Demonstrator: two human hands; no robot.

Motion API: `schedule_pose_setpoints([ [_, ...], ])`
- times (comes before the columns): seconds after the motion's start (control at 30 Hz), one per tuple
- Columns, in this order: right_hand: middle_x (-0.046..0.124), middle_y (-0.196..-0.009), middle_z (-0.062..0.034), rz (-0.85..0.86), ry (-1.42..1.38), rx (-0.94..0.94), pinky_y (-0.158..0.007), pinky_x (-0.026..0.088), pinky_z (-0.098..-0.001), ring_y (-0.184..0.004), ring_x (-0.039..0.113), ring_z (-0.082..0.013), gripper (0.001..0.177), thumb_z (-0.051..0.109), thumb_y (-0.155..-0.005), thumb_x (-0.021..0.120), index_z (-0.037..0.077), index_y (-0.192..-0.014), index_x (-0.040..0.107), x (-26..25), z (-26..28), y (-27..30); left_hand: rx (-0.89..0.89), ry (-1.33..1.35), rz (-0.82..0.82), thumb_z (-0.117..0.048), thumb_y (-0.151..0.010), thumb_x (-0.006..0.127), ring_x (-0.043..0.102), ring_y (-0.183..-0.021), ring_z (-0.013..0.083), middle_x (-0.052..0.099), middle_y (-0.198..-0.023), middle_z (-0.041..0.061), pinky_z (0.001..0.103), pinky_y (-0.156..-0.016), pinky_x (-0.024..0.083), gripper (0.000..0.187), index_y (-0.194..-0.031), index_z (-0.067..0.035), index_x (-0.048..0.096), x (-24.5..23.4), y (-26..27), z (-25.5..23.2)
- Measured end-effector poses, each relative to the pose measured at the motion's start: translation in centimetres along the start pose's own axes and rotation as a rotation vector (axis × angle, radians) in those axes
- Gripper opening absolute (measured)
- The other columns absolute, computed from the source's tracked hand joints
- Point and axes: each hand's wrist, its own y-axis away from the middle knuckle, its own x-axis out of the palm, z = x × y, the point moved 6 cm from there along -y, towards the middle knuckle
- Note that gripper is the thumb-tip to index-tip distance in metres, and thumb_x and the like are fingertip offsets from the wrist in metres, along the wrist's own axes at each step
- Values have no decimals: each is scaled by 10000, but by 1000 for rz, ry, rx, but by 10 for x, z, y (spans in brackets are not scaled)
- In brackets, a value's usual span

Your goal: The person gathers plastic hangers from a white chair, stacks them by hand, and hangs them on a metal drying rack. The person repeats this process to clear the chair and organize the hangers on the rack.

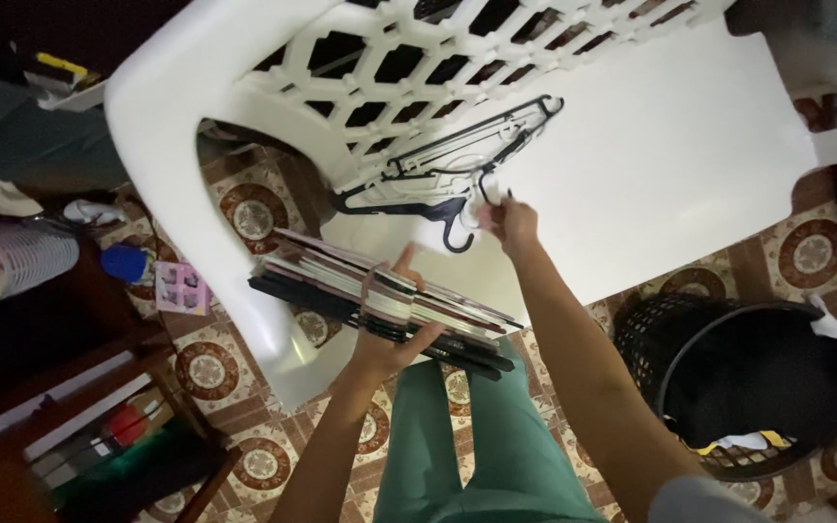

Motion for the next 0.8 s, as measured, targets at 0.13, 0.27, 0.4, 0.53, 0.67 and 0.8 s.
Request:
schedule_pose_setpoints([
  [0.13, 715, -1053, -234, 155, -192, -107, -824, 660, -386, -934, 746, -288, 282, 159, -1056, 487, -76, -1148, 614, 15, 80, 69, -68, -7, 48, -419, -891, 719, 479, -1392, 286, 620, -1367, 93, 463, -1268, 137, 986, -1611, 42, 228, 2, -21, -13],
  [0.27, 720, -1117, -188, 252, -30, -334, -870, 636, -413, -1029, 733, -292, 190, 153, -1049, 499, -14, -1060, 589, 12, 156, 142, -185, 92, 210, -463, -914, 669, 539, -1326, 131, 554, -1559, 80, 407, -1229, 90, 1020, -1630, 42, 147, 16, -39, -16],
  [0.4, 732, -1101, -156, 151, 235, -503, -904, 634, -390, -1050, 744, -273, 193, 200, -1076, 500, 42, -1016, 594, 10, 219, 236, -148, 93, 265, -440, -886, 717, 506, -1393, 146, 562, -1546, 78, 393, -1216, 107, 1005, -1635, 0, 212, 33, -53, -19],
  [0.53, 738, -1098, -138, 193, 397, -655, -906, 632, -388, -1071, 739, -236, 244, 223, -1117, 478, 38, -996, 581, 19, 242, 307, -159, -4, 297, -401, -804, 755, 497, -1388, 174, 605, -1479, 73, 418, -1243, 135, 957, -1603, -81, 336, 56, -51, -15],
  [0.67, 739, -946, -155, 78, 1026, -740, -790, 610, -384, -875, 730, -244, 272, 269, -1061, 524, 37, -1006, 654, 40, 242, 354, -29, 66, 269, -422, -866, 750, 480, -1474, 219, 471, -1634, 102, 440, -1276, 210, 882, -1592, -114, 354, 61, -72, -37],
  [0.8, 739, -1018, -168, 310, 1260, -1264, -755, 599, -292, -870, 709, -257, 166, 130, -1050, 597, 22, -1108, 708, 65, 214, 385, 32, 90, 238, -396, -857, 743, 326, -1555, 341, 278, -1704, 136, 470, -1272, 187, 1016, -1648, -68, 197, 70, -81, -45],
])
